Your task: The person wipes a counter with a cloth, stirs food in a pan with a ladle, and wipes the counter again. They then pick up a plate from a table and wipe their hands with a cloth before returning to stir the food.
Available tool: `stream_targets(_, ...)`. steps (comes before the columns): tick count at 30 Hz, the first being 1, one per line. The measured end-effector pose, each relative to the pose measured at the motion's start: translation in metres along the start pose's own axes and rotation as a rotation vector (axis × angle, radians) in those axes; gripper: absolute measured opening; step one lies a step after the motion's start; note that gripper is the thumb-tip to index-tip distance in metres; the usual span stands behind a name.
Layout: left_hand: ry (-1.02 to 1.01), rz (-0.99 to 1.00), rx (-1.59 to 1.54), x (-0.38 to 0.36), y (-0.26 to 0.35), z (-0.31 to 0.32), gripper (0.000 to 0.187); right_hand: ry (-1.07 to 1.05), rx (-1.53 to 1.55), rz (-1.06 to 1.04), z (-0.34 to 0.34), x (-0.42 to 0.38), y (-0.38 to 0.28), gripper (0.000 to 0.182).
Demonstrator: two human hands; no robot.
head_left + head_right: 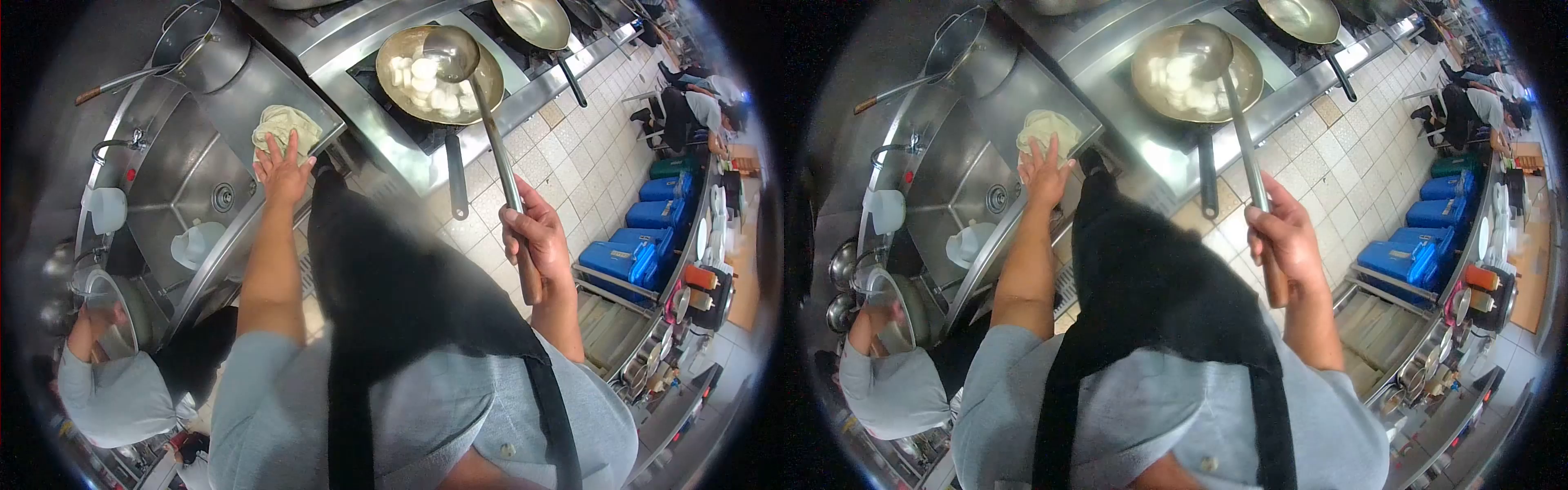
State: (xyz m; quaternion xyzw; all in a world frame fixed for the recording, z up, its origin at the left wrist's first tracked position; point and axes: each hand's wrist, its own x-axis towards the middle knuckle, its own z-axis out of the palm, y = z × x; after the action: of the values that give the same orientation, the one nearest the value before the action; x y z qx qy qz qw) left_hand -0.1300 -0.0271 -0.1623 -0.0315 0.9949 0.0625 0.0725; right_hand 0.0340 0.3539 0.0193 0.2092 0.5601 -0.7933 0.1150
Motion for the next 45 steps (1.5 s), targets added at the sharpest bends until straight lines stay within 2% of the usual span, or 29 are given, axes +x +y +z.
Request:
stream_targets(7, 0.001, 0.005, -0.003, -0.001, 0.0, -0.003, 0.076, 0.122, -0.221, -0.085, -0.004, -0.004, -0.007, 0.064)
stream_targets(14, -0.009, -0.014, -0.007, -0.001, 0.003, -0.004, 0.075, 0.075, -0.378, 0.046, -0.019, -0.02, -0.006, 0.065)
stream_targets(18, 0.009, -0.004, -0.015, -0.001, 0.001, 0.0, 0.075, 0.117, -0.52, 0.112, -0.017, -0.012, 0.006, 0.064)
stream_targets(22, 0.016, 0.001, -0.012, 0.001, -0.001, 0.002, 0.076, 0.115, -0.601, 0.088, -0.016, 0.001, 0.017, 0.062)
stream_targets(26, 0.031, 0.016, 0.0, 0.002, -0.003, 0.004, 0.076, 0.097, -0.561, 0.093, -0.017, 0.004, 0.017, 0.063)
stream_targets(29, 0.024, 0.003, 0.0, 0.001, -0.001, 0.002, 0.076, 0.076, -0.41, 0.108, -0.023, 0.004, 0.014, 0.063)
stream_targets(31, 0.029, 0.007, -0.003, 0.002, -0.003, 0.004, 0.076, 0.017, -0.094, 0.123, -0.026, 0.003, 0.012, 0.06)
stream_targets(37, 0.036, 0.007, -0.013, -0.001, -0.001, 0.002, 0.077, -0.058, 0.178, 0.113, -0.03, -0.001, 0.008, 0.056)
stream_targets(45, 0.032, 0.002, 0.004, 0.0, -0.001, 0.003, 0.076, 0.003, -0.063, -0.002, -0.03, -0.006, 0.004, 0.062)
